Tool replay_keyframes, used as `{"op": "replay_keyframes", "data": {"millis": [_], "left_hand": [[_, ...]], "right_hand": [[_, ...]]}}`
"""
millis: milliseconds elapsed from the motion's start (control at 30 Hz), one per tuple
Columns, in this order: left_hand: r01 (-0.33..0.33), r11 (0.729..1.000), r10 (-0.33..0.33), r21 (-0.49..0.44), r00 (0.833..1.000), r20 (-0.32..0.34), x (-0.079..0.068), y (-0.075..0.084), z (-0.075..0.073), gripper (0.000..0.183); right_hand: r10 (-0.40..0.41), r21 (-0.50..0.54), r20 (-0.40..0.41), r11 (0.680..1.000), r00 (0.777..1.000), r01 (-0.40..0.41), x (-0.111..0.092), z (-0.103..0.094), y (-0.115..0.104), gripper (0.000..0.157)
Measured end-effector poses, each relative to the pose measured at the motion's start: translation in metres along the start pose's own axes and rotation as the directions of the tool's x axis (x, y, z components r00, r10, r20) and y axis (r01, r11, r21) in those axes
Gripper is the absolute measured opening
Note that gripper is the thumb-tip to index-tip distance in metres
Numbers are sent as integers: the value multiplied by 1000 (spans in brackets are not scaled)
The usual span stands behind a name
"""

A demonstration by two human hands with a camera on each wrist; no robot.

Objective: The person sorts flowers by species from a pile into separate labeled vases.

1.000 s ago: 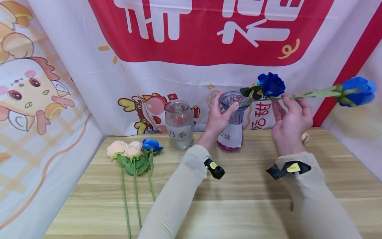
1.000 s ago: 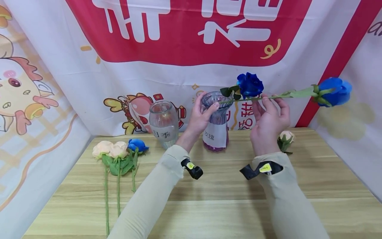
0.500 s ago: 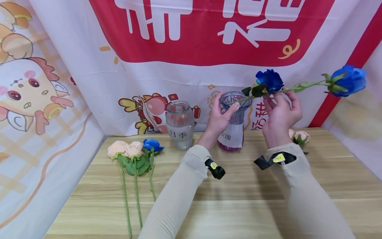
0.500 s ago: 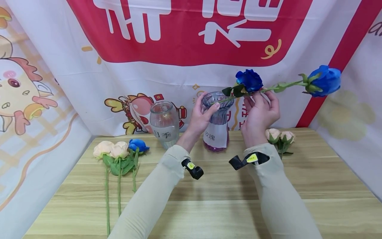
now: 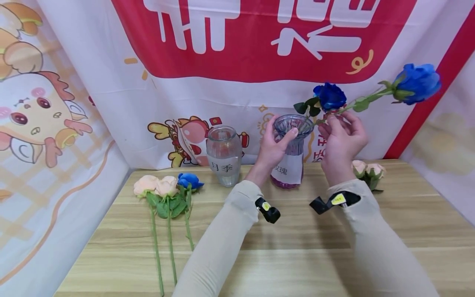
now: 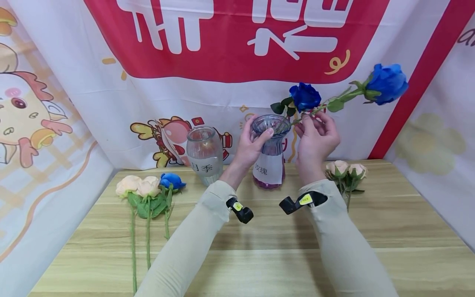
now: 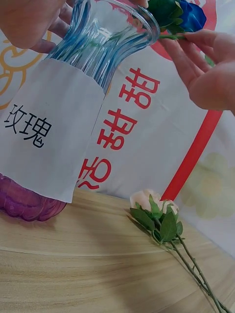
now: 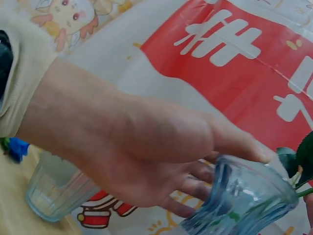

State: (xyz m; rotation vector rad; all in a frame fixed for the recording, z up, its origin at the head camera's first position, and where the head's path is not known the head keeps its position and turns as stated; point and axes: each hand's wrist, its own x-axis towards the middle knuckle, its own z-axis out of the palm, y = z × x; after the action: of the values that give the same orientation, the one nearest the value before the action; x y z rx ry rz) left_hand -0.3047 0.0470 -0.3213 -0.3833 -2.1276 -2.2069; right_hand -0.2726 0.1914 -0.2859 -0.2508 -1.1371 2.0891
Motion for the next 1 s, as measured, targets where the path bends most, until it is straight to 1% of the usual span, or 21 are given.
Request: {"op": "replay_keyframes", "data": {"millis": [100,167,267,333,367,433,500,567,600,667,767,833,867,933,1000], "left_hand": [[-3,1000,3,-13,1000,3,0,0,1,81],[-2,1000,2,-17,1000,-1,0,0,1,81],[-4,1000,4,-18,1000,-4,0,0,1,81],[-5,1000,5,-20,1000,-5,1,0,2,81],[-7,1000,7,-21,1000,-4,1,0,2,80],[-10,1000,10,-23,1000,-4,1,0,1,80],[-11,1000,11,-21,1000,-5,2,0,1,80],[-11,1000,11,-17,1000,-6,2,0,1,80],[-11,1000,11,-16,1000,-6,2,0,1,80],[-14,1000,14,-19,1000,-4,2,0,1,80],[-19,1000,19,-22,1000,-11,2,1,1,80],[-22,999,22,-23,1000,-12,2,1,1,80],[-21,1000,20,-21,1000,-14,2,1,1,81],[-18,1000,18,-19,1000,-15,2,1,1,81],[-14,1000,14,-21,1000,-13,2,1,0,81]], "right_hand": [[-18,-81,11,997,1000,19,-4,3,6,24],[-40,-154,16,987,999,42,-6,4,9,24],[-69,-243,19,968,997,71,-7,8,12,21],[-96,-303,24,948,995,99,-7,11,12,20],[-107,-333,27,936,994,110,-8,12,13,19],[-129,-410,37,902,991,132,-8,14,13,18],[-135,-495,44,858,990,139,-10,16,13,19],[-121,-559,44,820,992,125,-11,16,13,21],[-113,-581,42,806,993,117,-12,16,13,22],[-84,-598,38,797,996,90,-13,16,14,23],[-3,-580,33,814,999,22,-15,15,16,28],[68,-566,37,823,997,-35,-16,14,17,32],[111,-559,43,826,993,-68,-17,13,17,34],[199,-539,67,832,978,-132,-18,11,17,39],[284,-527,104,829,953,-190,-20,8,17,46]]}}
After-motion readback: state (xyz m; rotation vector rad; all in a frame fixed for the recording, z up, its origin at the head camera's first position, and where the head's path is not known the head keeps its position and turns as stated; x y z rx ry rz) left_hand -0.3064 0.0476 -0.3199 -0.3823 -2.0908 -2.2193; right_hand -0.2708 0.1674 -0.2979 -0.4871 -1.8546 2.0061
